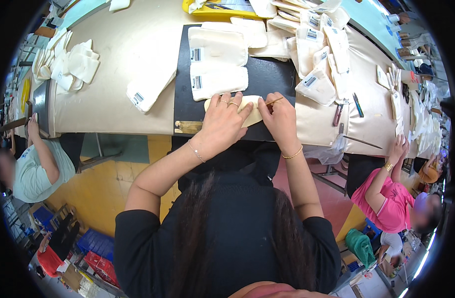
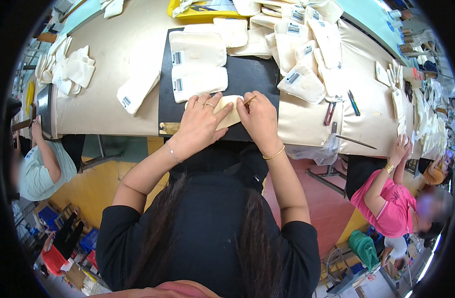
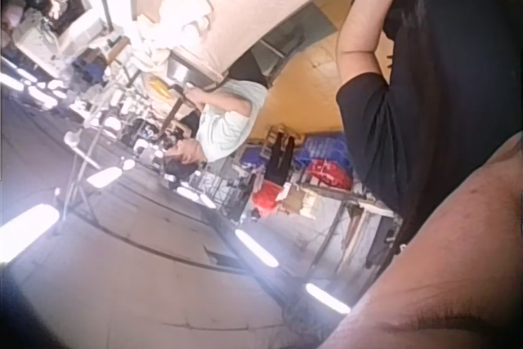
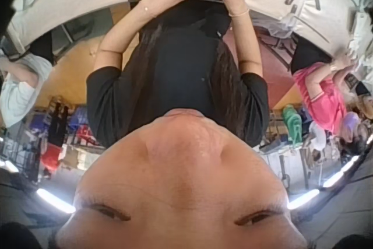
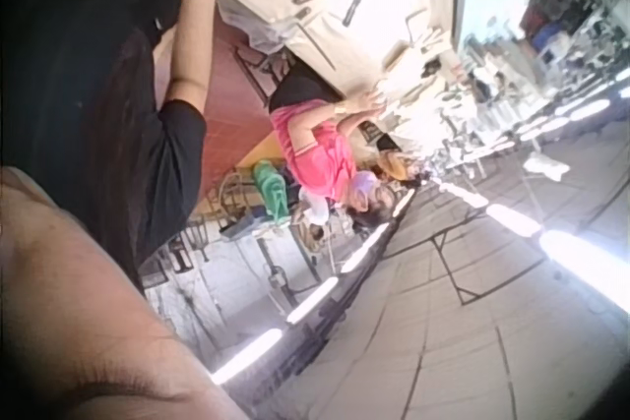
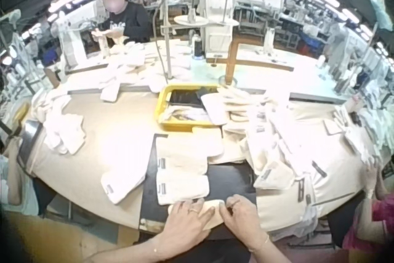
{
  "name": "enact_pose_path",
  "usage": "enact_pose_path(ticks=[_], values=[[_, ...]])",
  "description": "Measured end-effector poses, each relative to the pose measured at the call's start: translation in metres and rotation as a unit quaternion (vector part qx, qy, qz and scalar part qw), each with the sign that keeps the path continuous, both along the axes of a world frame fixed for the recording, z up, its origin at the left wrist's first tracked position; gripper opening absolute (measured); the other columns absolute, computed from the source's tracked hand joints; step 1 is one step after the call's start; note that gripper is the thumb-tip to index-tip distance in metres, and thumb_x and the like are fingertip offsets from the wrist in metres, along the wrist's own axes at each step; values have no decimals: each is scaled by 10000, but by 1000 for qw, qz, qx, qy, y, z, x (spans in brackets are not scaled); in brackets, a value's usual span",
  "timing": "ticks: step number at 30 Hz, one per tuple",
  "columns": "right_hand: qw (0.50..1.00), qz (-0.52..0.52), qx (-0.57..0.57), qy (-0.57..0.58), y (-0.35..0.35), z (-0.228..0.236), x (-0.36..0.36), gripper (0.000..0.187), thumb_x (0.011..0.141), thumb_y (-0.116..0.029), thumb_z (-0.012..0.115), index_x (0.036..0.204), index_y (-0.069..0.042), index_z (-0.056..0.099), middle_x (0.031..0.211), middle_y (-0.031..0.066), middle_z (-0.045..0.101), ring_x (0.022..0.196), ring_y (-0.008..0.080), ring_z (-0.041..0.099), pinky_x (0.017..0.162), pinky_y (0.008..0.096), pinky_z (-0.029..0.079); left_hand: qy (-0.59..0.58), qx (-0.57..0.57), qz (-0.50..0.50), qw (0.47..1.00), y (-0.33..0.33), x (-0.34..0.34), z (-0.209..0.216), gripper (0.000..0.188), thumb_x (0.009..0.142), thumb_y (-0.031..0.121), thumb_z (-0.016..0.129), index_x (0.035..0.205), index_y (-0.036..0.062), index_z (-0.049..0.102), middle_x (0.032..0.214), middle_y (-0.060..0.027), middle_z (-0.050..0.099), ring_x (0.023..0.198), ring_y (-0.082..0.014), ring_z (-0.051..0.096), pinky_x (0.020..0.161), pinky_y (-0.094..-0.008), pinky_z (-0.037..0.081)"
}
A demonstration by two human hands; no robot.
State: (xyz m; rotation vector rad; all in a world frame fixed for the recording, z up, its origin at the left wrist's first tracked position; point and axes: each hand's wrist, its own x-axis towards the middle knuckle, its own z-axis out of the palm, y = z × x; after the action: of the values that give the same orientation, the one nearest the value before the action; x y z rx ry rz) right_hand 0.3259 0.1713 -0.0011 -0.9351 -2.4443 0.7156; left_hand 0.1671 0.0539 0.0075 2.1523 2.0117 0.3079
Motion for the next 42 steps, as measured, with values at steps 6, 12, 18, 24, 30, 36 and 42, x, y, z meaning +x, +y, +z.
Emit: enact_pose_path(ticks=[6,12,18,24,30,36,42], values=[[930,-141,-241,239,21,-5,-11,284,1051,-242,589,974,16,679,789,113,722,680,155,670,650,294,523,-104,72,7,992,-1,-5,-10,653,680,278,835,1291,173,631,1257,-158,543,1180,-355,514,1026,-496,396],[994,-84,-28,60,13,-17,-48,286,884,-258,788,907,-32,614,869,129,675,829,327,605,770,420,477,-107,102,28,989,-41,-24,1,674,639,253,843,1277,191,635,1259,-174,529,1133,-353,540,984,-458,426],[995,-93,-46,-7,3,-6,-70,268,875,-208,794,892,-40,585,844,106,635,828,284,593,780,409,444,54,149,191,969,-51,-126,18,660,693,256,836,1313,176,625,1309,-181,555,1227,-357,520,1046,-479,407],[960,-103,-256,38,-2,10,-30,272,875,-121,787,866,6,547,739,127,629,633,252,594,634,367,487,-21,152,88,984,-39,-96,25,621,721,320,857,1302,194,675,1396,-153,557,1259,-347,520,1068,-470,399],[973,-171,-148,51,1,11,19,260,867,-161,809,989,5,651,889,143,667,792,246,650,725,344,518,-80,92,-27,992,-9,-36,-4,580,760,355,834,1300,204,685,1412,-147,559,1272,-350,521,1096,-471,386],[940,-121,-266,177,-10,6,33,213,1007,-176,668,1027,33,629,869,108,705,844,192,695,757,312,526,-79,40,-68,994,2,-46,-9,549,765,350,825,1285,220,704,1409,-129,568,1275,-343,520,1090,-461,387],[970,-79,-173,154,-31,-10,20,252,1074,-218,545,1061,22,619,937,173,714,911,305,696,820,363,523,-95,25,-86,991,1,-52,-3,555,754,317,833,1287,235,706,1427,-115,566,1264,-344,525,1090,-445,391]])
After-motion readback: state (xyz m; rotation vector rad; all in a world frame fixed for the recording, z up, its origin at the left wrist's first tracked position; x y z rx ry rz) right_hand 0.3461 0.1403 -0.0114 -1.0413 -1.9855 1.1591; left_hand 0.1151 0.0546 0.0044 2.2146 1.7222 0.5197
